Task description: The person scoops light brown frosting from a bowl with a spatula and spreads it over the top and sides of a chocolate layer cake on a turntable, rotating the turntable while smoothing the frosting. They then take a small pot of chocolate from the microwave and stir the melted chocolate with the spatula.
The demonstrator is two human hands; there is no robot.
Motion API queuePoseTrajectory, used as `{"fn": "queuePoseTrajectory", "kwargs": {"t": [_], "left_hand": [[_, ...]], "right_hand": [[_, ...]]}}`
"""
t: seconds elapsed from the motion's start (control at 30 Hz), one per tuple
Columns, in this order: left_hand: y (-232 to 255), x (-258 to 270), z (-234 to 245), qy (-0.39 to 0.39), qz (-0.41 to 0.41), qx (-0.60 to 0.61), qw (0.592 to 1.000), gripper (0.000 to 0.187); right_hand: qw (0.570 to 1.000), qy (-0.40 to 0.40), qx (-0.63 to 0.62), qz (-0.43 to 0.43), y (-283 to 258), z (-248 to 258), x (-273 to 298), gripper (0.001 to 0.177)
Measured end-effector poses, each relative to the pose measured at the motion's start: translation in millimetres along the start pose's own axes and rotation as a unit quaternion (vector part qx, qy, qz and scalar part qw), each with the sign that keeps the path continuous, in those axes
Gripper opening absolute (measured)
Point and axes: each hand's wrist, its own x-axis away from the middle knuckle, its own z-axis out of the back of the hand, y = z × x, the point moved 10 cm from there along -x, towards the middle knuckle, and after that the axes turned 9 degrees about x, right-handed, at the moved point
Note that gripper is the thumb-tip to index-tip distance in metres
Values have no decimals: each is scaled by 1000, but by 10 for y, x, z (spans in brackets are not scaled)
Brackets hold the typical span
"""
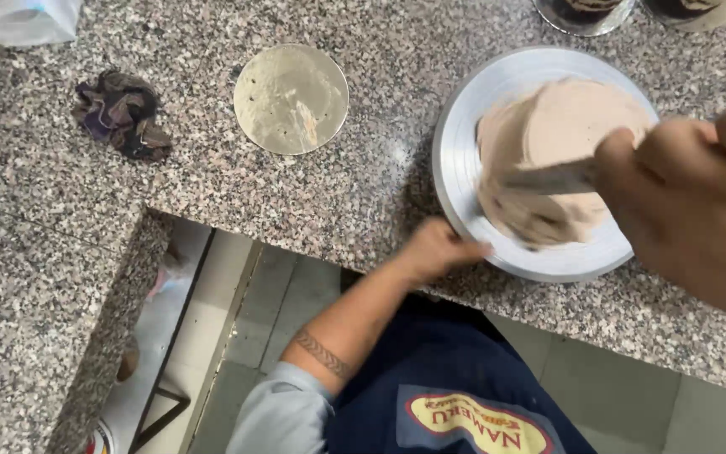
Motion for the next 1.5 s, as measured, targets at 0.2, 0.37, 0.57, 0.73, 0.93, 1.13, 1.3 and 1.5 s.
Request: {"fn": "queuePoseTrajectory", "kwargs": {"t": [0.2, 0.37, 0.57, 0.73, 0.93, 1.13, 1.3, 1.5], "left_hand": [[124, -305, 687, -15, -35, -75, 996, 38], [-43, -117, 147, -9, 10, -1, 1000, 40], [185, -203, 464, 20, 15, -20, 999, 36], [169, -79, 97, -5, 11, -95, 995, 35], [-125, -265, 734, 80, 18, -123, 989, 32], [14, -173, 379, 0, 8, -54, 999, 32], [-106, -153, 481, 42, -21, -57, 997, 28], [29, -278, 864, 27, -18, -66, 997, 28]], "right_hand": [[990, -87, -77, 80, -516, -568, 300, 48], [995, -76, -31, 48, -191, -319, 127, 39], [995, -62, -68, 23, -289, -443, 259, 51], [1000, -18, -2, 2, -107, -244, 121, 35], [994, -63, -61, 67, -426, -524, 251, 31], [999, 40, -20, -17, -239, -329, 230, 43], [998, 57, -11, -2, -160, -185, 212, 34], [991, 65, -89, -81, -130, -239, 275, 31]]}}
